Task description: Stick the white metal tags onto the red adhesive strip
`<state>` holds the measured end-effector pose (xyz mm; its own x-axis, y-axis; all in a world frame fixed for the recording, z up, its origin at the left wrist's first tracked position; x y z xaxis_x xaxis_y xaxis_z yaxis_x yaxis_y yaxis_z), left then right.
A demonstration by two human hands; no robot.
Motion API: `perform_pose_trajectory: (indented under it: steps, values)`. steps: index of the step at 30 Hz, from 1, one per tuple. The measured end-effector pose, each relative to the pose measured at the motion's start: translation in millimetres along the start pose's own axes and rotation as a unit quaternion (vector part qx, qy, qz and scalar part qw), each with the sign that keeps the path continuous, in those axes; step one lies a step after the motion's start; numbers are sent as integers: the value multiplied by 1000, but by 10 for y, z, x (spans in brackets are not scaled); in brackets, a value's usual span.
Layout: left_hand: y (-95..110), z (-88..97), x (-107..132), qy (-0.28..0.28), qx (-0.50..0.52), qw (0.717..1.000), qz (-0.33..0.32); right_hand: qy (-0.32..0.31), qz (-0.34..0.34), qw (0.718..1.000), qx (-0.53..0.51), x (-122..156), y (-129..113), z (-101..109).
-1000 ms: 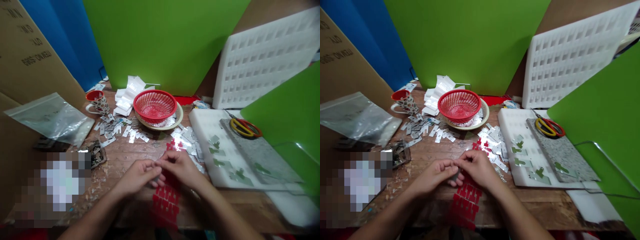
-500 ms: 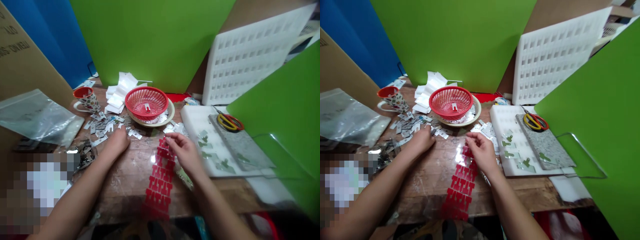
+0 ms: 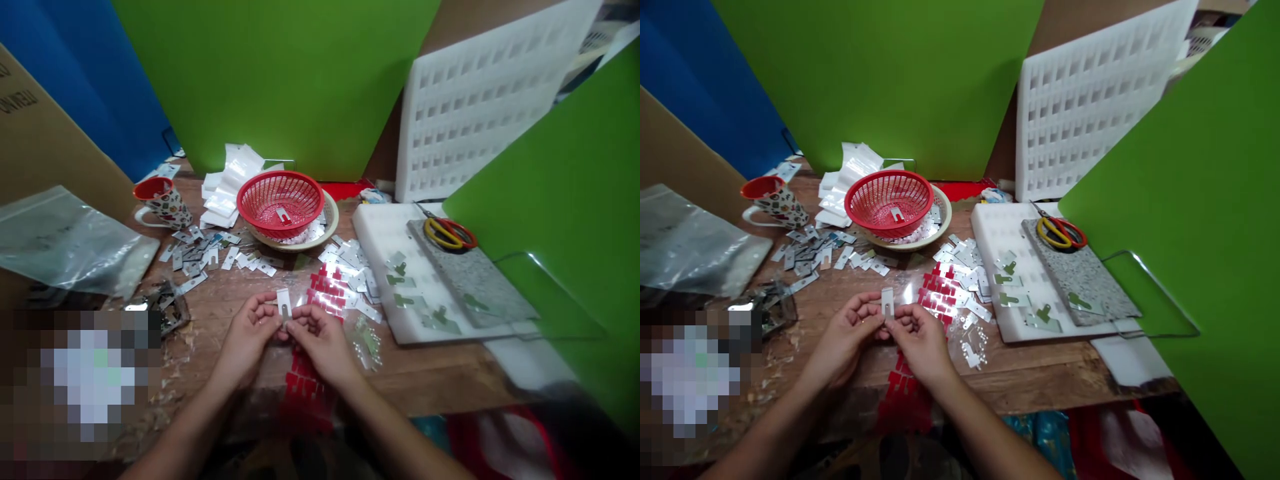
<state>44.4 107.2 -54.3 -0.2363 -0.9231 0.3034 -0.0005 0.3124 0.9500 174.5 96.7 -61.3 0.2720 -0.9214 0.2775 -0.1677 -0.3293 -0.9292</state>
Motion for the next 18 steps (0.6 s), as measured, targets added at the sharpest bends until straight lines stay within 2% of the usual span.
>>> perform_pose_trajectory:
  steps: [2, 4, 7, 9, 11, 13, 18]
  values:
    - [-17, -51, 50, 4, 77, 997, -3, 11, 6, 1000, -1, 12, -8, 25]
    - [-14, -64, 73, -3, 86, 996, -5, 8, 6, 1000, 21, 42, -39, 86]
    - [0, -44, 96, -8, 10, 1000, -16, -12, -3, 993, 114, 99, -119, 187]
    - [-4, -48, 116, -41, -77, 996, -20, -55, -6, 981, 188, 129, -173, 209]
    - [-37, -76, 150, -108, -142, 984, 0, -112, -1, 965, 238, 150, -205, 188]
    - [-80, -80, 203, -161, -154, 974, 35, -153, 9, 952, 266, 161, -206, 155]
    - [-181, 53, 309, -175, -70, 976, 107, -196, 36, 932, 304, 95, -83, 63]
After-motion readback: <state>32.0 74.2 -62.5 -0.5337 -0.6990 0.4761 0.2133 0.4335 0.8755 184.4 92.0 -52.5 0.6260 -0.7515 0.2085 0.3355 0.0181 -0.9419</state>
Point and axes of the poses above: each hand's wrist, its own x-axis away from the middle knuckle, its own z-axis out of the back of the hand, y = z × x, the point moved 4 cm from there along -x, towards the middle knuckle, and after that the axes turned 10 degrees about -y, right-handed, at the moved point
